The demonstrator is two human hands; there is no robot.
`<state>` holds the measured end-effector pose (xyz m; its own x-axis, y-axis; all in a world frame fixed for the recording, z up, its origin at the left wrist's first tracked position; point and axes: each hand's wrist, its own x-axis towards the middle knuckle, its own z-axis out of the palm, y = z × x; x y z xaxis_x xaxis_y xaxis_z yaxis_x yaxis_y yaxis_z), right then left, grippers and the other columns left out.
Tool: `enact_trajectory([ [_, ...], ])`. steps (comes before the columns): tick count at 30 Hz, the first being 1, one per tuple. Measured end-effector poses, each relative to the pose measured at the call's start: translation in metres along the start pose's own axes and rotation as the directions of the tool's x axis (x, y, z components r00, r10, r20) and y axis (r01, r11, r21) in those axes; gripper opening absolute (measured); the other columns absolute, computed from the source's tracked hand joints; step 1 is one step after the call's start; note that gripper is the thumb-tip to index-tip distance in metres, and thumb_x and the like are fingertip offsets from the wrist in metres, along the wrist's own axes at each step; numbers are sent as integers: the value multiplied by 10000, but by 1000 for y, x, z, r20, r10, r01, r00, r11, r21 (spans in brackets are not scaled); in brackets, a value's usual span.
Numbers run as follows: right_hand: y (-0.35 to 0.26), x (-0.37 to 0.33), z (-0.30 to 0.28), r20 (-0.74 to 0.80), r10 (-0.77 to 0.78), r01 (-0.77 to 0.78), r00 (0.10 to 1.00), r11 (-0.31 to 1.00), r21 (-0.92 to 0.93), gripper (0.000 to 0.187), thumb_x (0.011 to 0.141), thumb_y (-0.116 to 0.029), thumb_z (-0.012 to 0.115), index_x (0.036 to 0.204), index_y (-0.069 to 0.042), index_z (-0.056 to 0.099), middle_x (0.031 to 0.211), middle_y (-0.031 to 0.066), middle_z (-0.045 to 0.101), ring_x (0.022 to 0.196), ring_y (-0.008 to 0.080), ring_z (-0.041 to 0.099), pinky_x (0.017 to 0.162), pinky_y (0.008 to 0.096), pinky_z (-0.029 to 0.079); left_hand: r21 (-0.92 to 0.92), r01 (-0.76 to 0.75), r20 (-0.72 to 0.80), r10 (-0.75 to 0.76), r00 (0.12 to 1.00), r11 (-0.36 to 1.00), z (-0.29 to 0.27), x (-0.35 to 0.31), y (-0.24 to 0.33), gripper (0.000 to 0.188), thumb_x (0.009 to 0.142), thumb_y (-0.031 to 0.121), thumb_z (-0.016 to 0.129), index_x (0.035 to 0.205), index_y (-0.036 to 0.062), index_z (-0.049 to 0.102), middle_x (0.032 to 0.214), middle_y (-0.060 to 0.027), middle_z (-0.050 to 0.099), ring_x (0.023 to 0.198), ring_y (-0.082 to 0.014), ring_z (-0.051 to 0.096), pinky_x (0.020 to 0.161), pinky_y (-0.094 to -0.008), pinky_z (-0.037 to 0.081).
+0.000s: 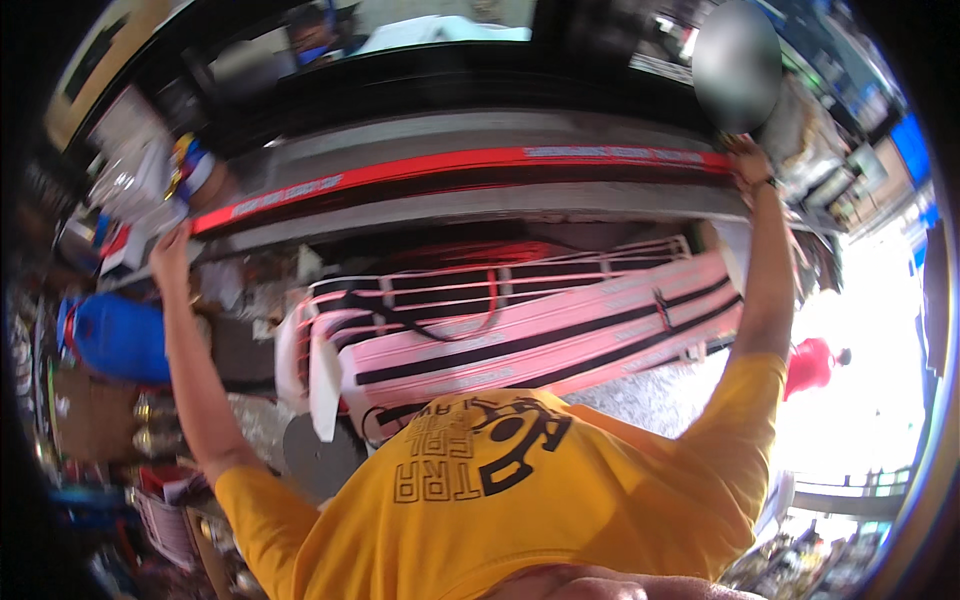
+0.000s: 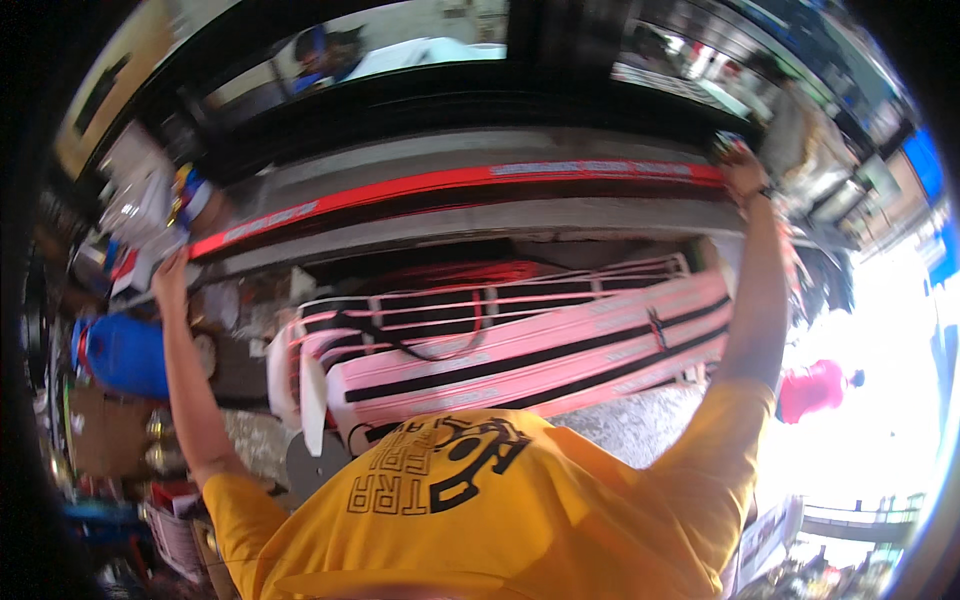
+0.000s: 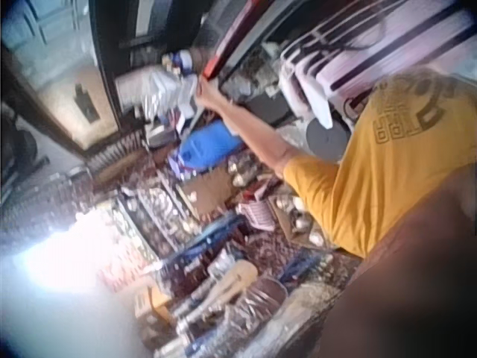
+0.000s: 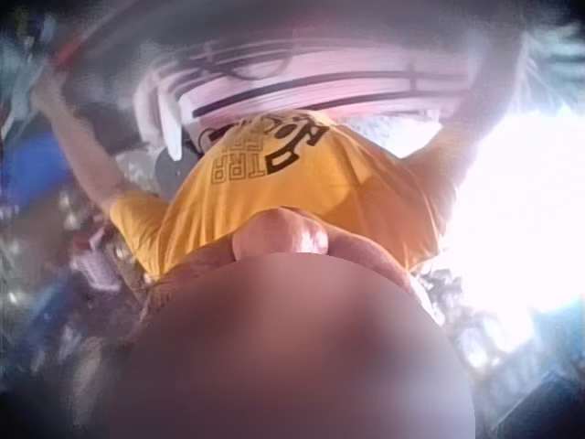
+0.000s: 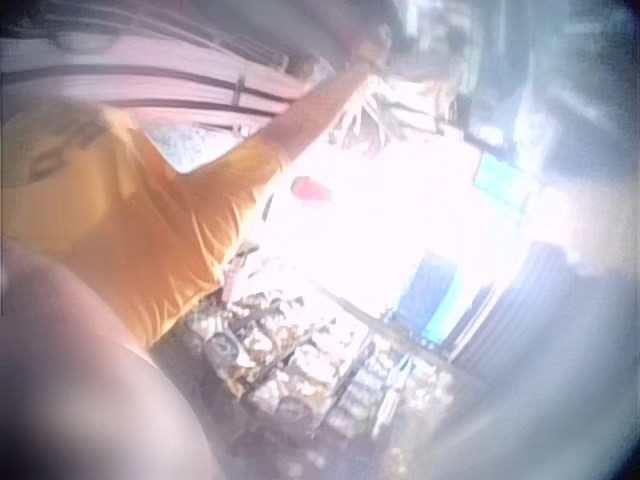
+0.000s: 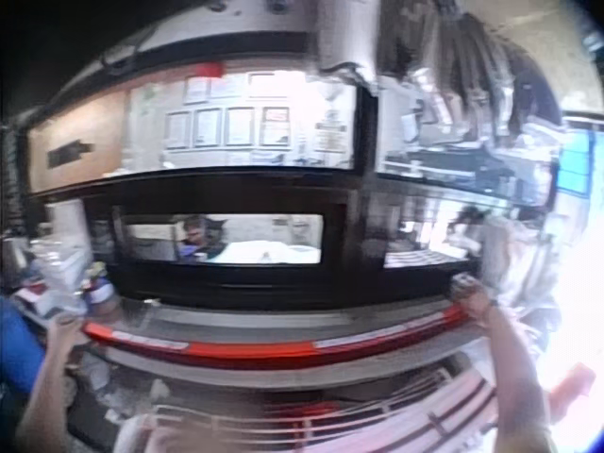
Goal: The person assembles a decorative banner by attaching pink and black ribbons to a red header bar. They thread ribbons through slots, tie small bows, and adjust alignment. A coworker briefly assists with ribbon placement. The banner remains on the work surface at the end.
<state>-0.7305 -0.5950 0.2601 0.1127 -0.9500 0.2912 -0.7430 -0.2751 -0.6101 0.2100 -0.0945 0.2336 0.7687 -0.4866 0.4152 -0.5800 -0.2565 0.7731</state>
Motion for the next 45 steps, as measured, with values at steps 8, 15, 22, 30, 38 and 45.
enact_trajectory([
  [8, -72, -37, 3, -91, 303, -306, 949, 952, -13, 182, 774, -73, 685, 953, -65, 717, 756, 52, 679, 674, 154, 631, 600, 315, 502, 184, -79, 30, 75, 997, 980, -3, 7, -8, 390, 907, 353, 661, 1078, 6, 713, 1060, -137, 714, 996, -235, 663, 888, -324, 469],
  [15, -74, -36, 2, -125, 247, -268, 961, 944, -191, 184, 784, -60, 704, 967, -74, 687, 688, 46, 644, 472, 119, 514, 399, 289, 369, 132, -53, 29, 50, 998, 990, -4, 4, -9, 382, 898, 330, 688, 1068, -10, 718, 1003, -102, 721, 924, -171, 649, 864, -297, 468],
  [22, -73, -39, -1, -180, 172, -215, 968, 943, -254, 137, 752, -84, 729, 882, -71, 688, 688, 67, 662, 549, 168, 595, 487, 329, 454, 200, -139, 66, 128, 990, 970, -9, 8, -16, 395, 894, 340, 690, 1075, -11, 713, 986, -99, 723, 888, -159, 652, 838, -296, 474],
  [30, -94, -54, 3, -131, -56, -16, 990, 870, -493, 234, 688, -93, 758, 919, -86, 721, 984, 149, 696, 945, 284, 664, 834, 366, 512, 387, -184, -20, 208, 978, 903, -5, 6, -1, 419, 915, 299, 655, 1236, 30, 630, 1154, -159, 667, 1039, -274, 639, 896, -352, 478],
  [38, -155, -79, 8, 463, -224, 406, 858, 848, -340, 598, 677, -34, 788, 1239, -126, 607, 1200, 176, 633, 1103, 324, 609, 916, 403, 492, 211, -602, 509, 439, 740, 770, 9, -30, 95, 644, 702, -32, 737, 1315, 53, 558, 1302, -162, 582, 1224, -328, 524, 1031, -379, 403],
  [45, -177, -80, 26, 533, -134, 446, 836, 732, -515, 549, 664, -57, 800, 1191, -115, 658, 1123, 177, 664, 1077, 347, 616, 929, 404, 486, 375, -581, 625, 266, 734, 722, 23, -40, 127, 454, 703, -61, 707, 1148, 7, 648, 1092, -204, 649, 1019, -381, 608, 877, -418, 465],
])
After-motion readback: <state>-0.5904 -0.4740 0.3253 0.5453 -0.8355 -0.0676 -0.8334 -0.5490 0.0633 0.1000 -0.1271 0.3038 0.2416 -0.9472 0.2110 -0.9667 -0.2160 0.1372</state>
